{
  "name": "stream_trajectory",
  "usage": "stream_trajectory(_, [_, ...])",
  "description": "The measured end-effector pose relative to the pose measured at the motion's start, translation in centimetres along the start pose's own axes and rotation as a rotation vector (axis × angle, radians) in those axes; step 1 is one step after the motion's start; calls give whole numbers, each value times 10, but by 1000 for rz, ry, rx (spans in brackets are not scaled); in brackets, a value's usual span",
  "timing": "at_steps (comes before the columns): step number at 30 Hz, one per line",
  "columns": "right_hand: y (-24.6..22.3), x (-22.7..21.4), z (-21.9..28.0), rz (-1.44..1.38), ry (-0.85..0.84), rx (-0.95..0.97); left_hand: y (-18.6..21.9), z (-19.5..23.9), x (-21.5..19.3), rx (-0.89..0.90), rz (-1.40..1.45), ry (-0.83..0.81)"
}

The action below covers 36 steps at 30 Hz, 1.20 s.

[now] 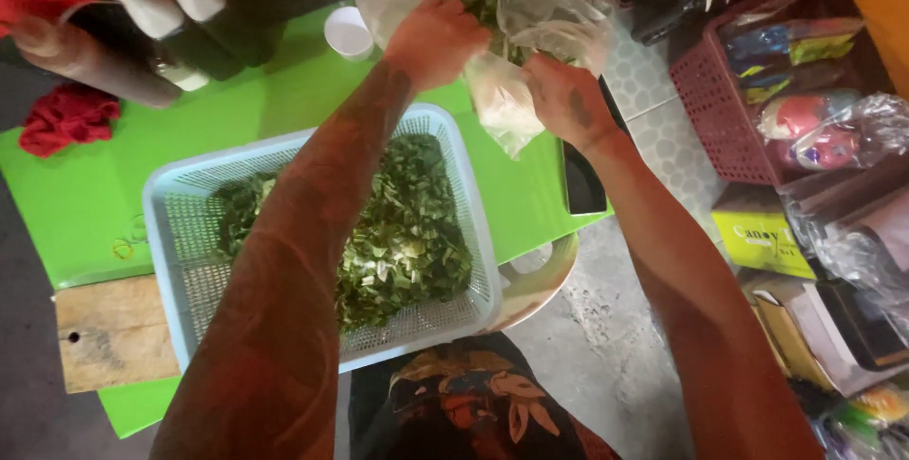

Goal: The person chops green leafy vegetables using a large knife over a white colander. They repeatedly gather bunches of greens, chop them into smaller pieces, and add them to the colander.

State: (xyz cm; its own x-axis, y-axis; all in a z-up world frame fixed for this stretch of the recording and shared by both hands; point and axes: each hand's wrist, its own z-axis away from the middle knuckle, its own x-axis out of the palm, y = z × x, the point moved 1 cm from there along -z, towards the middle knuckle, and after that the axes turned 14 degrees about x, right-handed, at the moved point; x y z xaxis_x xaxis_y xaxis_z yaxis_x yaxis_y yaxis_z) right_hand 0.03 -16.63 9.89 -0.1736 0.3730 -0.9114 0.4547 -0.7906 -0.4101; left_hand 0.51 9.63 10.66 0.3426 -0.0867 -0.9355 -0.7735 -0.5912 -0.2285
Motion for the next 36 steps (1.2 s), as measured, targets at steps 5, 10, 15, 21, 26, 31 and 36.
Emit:
stream_trajectory(5, [41, 8, 25, -68, -9, 52, -54, 101, -12, -397, -58, -452])
stream_trajectory(10, [20, 27, 46, 101, -295, 224, -35, 125, 46, -364, -80, -286])
stream_trajectory(15, [-10, 41, 53, 289, -531, 367, -28, 126, 65, -441, -39, -298])
stream_trajectory(21, [0, 55, 45, -65, -374, 117, -54, 118, 46, -386, -96, -255])
stream_trajectory(26, [26, 48, 39, -334, -151, -43, -89, 139, -1, -459, -163, -349])
stream_trajectory(31, [18, 23, 59, -455, -187, 232, -94, 141, 25, -405, -274, -265])
stream_trajectory(36, [13, 25, 77, -505, -281, 587, -64, 119, 45, -505, -100, -522])
